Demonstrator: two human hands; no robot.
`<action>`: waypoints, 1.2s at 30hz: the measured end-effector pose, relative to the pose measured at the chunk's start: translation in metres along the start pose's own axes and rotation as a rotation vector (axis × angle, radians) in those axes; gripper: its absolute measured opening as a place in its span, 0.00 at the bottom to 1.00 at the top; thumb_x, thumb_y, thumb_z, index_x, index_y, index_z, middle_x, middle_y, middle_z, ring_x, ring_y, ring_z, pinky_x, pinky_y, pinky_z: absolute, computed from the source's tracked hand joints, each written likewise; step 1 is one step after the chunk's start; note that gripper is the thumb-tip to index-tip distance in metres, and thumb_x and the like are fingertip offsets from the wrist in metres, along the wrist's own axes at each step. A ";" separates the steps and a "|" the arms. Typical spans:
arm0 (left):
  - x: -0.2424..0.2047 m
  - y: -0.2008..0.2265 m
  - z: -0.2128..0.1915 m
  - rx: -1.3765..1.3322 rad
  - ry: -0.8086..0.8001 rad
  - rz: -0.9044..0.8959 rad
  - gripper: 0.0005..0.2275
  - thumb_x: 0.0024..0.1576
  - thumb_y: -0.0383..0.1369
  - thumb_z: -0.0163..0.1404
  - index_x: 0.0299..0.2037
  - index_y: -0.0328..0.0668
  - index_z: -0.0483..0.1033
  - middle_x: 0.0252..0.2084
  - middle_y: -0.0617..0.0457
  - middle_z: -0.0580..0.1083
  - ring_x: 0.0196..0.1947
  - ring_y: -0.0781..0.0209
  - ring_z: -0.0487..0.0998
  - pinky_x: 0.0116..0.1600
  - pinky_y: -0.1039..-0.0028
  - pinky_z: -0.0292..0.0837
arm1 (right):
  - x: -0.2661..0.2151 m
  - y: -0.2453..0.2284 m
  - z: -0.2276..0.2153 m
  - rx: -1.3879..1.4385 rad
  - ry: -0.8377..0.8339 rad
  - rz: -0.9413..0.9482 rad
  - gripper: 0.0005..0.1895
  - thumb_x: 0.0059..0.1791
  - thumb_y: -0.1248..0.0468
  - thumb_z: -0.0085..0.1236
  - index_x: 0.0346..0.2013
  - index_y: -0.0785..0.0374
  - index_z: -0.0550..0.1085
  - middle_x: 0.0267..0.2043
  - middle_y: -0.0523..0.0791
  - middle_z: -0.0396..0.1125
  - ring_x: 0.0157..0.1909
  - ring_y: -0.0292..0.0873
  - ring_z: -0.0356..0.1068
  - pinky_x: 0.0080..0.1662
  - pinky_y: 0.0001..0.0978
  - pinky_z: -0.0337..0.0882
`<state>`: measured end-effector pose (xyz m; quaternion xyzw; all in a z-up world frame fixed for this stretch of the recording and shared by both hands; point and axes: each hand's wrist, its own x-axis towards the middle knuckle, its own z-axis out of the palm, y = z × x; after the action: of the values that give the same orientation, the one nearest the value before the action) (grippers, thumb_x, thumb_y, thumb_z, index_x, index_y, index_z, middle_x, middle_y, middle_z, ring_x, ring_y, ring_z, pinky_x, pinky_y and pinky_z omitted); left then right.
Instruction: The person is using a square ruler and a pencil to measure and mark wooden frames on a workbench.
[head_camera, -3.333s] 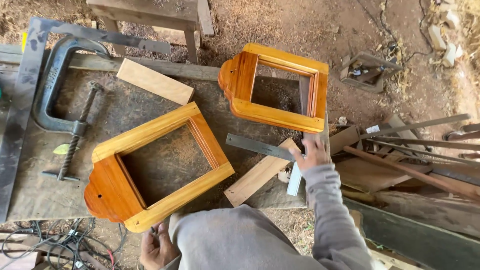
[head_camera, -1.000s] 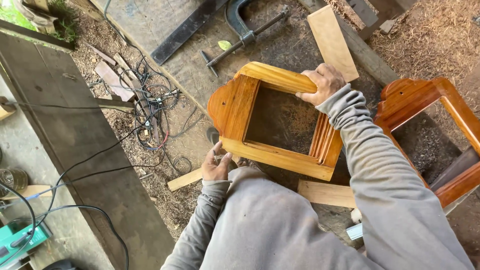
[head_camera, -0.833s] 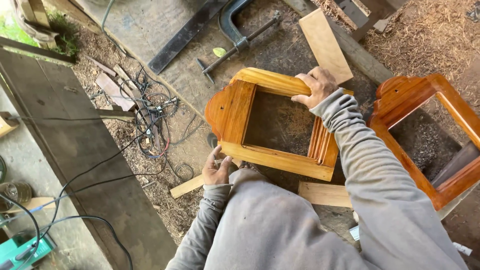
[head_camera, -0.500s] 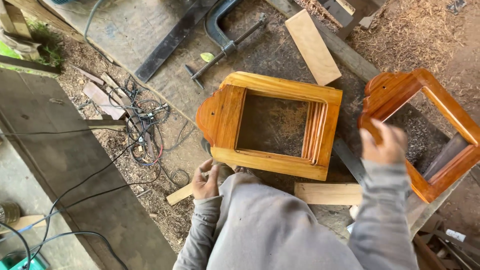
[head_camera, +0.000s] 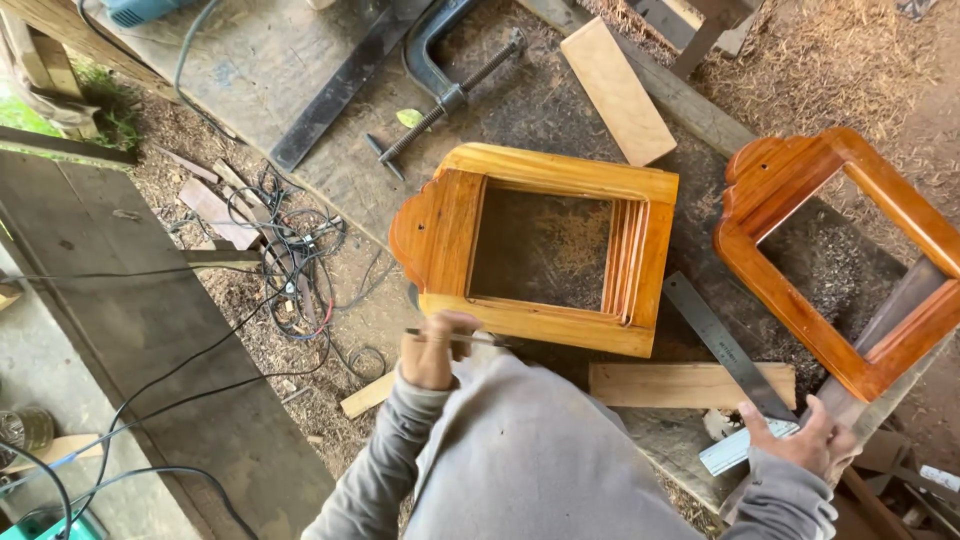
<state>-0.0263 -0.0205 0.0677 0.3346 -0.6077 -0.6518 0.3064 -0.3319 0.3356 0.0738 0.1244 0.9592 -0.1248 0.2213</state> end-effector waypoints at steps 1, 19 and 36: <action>0.000 0.002 0.009 -0.024 -0.042 -0.037 0.26 0.68 0.49 0.36 0.38 0.36 0.81 0.25 0.53 0.77 0.21 0.67 0.73 0.26 0.76 0.69 | 0.002 0.002 0.003 -0.016 0.023 -0.119 0.52 0.37 0.45 0.70 0.73 0.53 0.62 0.71 0.58 0.47 0.72 0.61 0.52 0.61 0.64 0.64; -0.034 -0.020 0.017 -0.092 -0.131 -0.231 0.16 0.66 0.39 0.46 0.41 0.34 0.83 0.27 0.56 0.74 0.25 0.70 0.69 0.32 0.80 0.65 | 0.106 0.085 0.036 -0.089 -0.028 -0.642 0.38 0.36 0.56 0.70 0.59 0.59 0.68 0.51 0.51 0.71 0.53 0.53 0.72 0.54 0.46 0.72; -0.029 0.051 0.034 0.216 -0.192 0.223 0.09 0.67 0.34 0.51 0.47 0.35 0.79 0.44 0.49 0.79 0.45 0.59 0.80 0.52 0.70 0.75 | 0.051 0.069 -0.012 0.387 0.125 -1.196 0.30 0.52 0.57 0.73 0.63 0.62 0.68 0.37 0.45 0.68 0.33 0.37 0.66 0.37 0.26 0.66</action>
<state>-0.0367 0.0190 0.1216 0.2322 -0.7341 -0.5736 0.2796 -0.3609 0.4131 0.0482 -0.3885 0.8340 -0.3907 0.0302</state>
